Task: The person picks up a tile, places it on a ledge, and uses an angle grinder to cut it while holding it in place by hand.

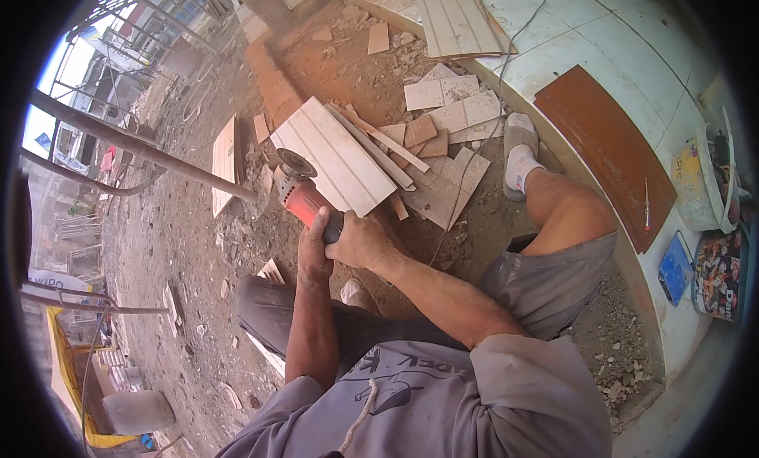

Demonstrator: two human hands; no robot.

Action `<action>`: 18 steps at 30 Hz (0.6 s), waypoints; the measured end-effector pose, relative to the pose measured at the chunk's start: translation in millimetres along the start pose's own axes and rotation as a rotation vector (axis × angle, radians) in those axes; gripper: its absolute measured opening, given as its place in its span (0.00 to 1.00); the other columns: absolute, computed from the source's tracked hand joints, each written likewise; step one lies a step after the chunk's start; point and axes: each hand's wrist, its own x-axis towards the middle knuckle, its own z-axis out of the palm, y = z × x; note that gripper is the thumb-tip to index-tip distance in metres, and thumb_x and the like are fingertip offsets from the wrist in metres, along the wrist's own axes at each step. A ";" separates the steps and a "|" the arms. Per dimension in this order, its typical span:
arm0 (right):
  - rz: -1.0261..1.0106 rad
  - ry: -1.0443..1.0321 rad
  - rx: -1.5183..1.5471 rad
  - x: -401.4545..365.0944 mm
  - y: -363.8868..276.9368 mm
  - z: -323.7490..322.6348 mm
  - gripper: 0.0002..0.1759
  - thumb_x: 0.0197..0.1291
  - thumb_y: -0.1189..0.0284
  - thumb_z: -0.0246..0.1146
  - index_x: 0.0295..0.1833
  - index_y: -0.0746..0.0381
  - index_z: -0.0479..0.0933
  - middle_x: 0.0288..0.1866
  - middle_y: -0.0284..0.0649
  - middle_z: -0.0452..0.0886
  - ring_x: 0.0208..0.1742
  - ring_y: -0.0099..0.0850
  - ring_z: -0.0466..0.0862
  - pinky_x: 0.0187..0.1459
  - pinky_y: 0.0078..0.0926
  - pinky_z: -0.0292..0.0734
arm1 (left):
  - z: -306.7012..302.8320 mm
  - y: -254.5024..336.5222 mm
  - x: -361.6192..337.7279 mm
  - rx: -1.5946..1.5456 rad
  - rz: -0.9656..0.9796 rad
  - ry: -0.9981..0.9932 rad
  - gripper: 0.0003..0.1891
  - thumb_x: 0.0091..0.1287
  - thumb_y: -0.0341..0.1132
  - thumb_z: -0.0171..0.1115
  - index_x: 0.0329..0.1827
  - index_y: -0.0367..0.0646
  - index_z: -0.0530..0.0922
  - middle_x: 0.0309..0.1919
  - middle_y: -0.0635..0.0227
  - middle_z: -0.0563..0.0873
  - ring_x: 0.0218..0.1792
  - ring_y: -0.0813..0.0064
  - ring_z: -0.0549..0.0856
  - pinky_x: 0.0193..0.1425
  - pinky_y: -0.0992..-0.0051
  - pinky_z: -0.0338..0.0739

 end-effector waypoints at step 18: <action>0.507 -0.141 0.700 5.2 38.4 -10.4 0.35 0.62 0.52 0.63 0.57 0.75 0.70 0.45 0.53 0.80 0.43 0.41 0.83 0.44 0.36 0.82 | -25.4 14.9 6.5 -0.637 0.077 0.057 0.17 0.64 0.43 0.63 0.41 0.35 0.77 0.30 0.57 0.85 0.29 0.65 0.86 0.36 0.68 0.84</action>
